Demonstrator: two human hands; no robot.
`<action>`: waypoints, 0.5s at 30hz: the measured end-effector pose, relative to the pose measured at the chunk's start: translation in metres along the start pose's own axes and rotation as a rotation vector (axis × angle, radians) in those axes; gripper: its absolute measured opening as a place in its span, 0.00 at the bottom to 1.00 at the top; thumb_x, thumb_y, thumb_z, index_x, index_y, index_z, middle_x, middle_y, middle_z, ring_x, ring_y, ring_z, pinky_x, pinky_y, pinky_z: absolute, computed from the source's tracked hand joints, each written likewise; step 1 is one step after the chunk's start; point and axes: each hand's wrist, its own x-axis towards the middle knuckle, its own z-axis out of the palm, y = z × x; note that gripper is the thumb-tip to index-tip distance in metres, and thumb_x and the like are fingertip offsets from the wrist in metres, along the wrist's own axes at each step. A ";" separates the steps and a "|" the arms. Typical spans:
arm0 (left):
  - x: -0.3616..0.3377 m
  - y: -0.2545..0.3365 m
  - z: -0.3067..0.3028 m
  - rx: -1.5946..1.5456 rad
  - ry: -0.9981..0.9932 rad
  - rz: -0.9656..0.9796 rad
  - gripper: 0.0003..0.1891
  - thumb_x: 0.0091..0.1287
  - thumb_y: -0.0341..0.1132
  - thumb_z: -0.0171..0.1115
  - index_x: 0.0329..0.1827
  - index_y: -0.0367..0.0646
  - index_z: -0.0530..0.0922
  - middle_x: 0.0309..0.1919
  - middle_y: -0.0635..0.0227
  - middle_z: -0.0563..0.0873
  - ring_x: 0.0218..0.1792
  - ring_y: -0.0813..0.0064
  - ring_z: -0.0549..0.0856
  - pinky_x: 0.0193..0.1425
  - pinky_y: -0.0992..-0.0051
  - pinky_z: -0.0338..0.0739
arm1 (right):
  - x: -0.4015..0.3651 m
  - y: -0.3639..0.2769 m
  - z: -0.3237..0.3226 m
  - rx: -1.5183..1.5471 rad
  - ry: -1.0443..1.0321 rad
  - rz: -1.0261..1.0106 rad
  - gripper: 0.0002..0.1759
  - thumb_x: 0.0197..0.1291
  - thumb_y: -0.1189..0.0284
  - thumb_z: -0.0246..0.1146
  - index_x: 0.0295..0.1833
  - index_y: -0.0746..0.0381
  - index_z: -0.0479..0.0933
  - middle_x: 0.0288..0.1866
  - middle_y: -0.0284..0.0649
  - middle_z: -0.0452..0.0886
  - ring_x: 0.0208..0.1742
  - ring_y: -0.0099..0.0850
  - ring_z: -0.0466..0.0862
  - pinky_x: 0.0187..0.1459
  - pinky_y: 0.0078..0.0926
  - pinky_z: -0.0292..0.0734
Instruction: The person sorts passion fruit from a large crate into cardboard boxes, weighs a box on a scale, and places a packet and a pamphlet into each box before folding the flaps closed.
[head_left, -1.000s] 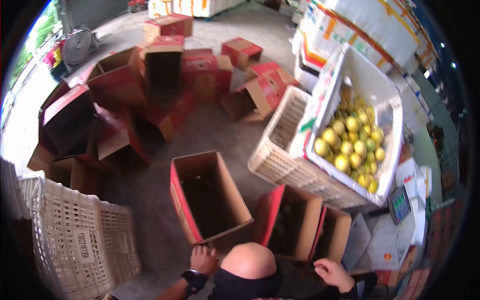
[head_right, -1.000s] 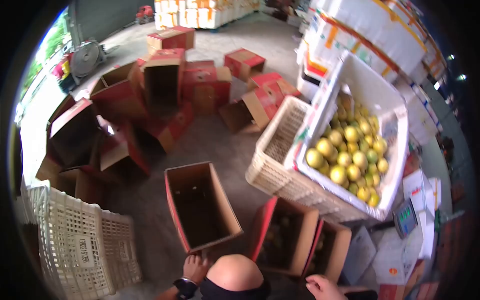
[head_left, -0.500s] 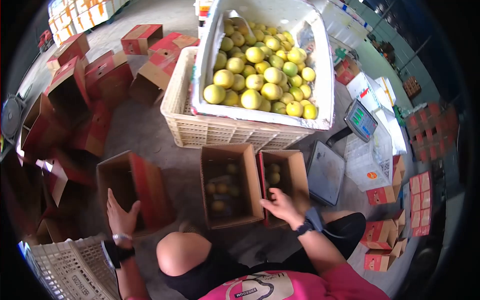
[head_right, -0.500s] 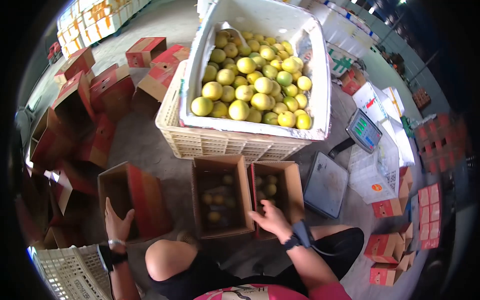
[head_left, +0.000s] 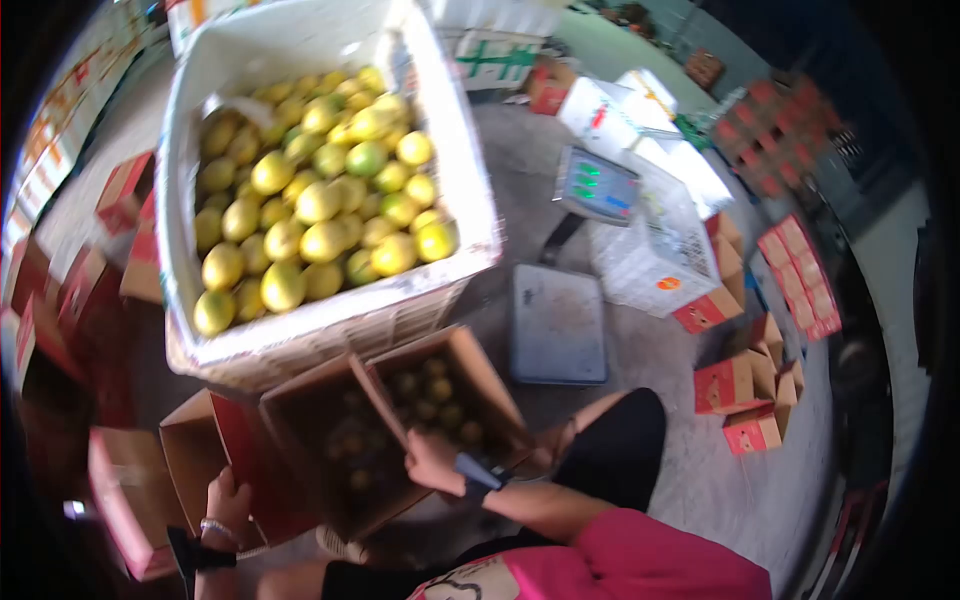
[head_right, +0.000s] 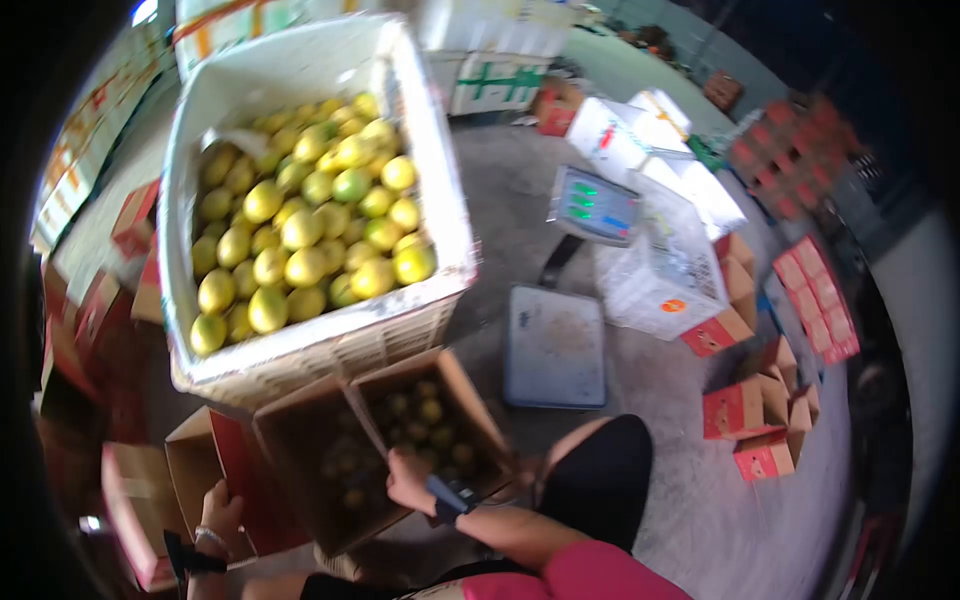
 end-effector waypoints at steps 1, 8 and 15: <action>0.010 0.005 0.004 0.136 -0.047 0.121 0.11 0.56 0.28 0.55 0.41 0.32 0.74 0.26 0.52 0.83 0.27 0.60 0.85 0.29 0.65 0.79 | 0.000 -0.005 -0.003 0.010 -0.013 0.030 0.12 0.50 0.72 0.59 0.39 0.68 0.69 0.28 0.56 0.79 0.33 0.55 0.80 0.36 0.51 0.74; 0.031 0.039 0.070 0.459 -0.066 0.098 0.16 0.53 0.37 0.59 0.36 0.32 0.74 0.30 0.42 0.83 0.37 0.42 0.82 0.43 0.53 0.77 | 0.015 -0.039 -0.103 0.029 -0.056 -0.278 0.09 0.56 0.69 0.56 0.35 0.64 0.75 0.28 0.53 0.79 0.32 0.53 0.81 0.36 0.50 0.74; 0.008 0.005 0.109 0.423 0.090 -0.245 0.21 0.53 0.41 0.60 0.45 0.33 0.75 0.36 0.42 0.83 0.43 0.44 0.82 0.48 0.57 0.77 | 0.022 -0.012 -0.294 0.100 0.337 -0.616 0.08 0.56 0.68 0.58 0.33 0.62 0.73 0.26 0.51 0.78 0.30 0.51 0.80 0.32 0.47 0.74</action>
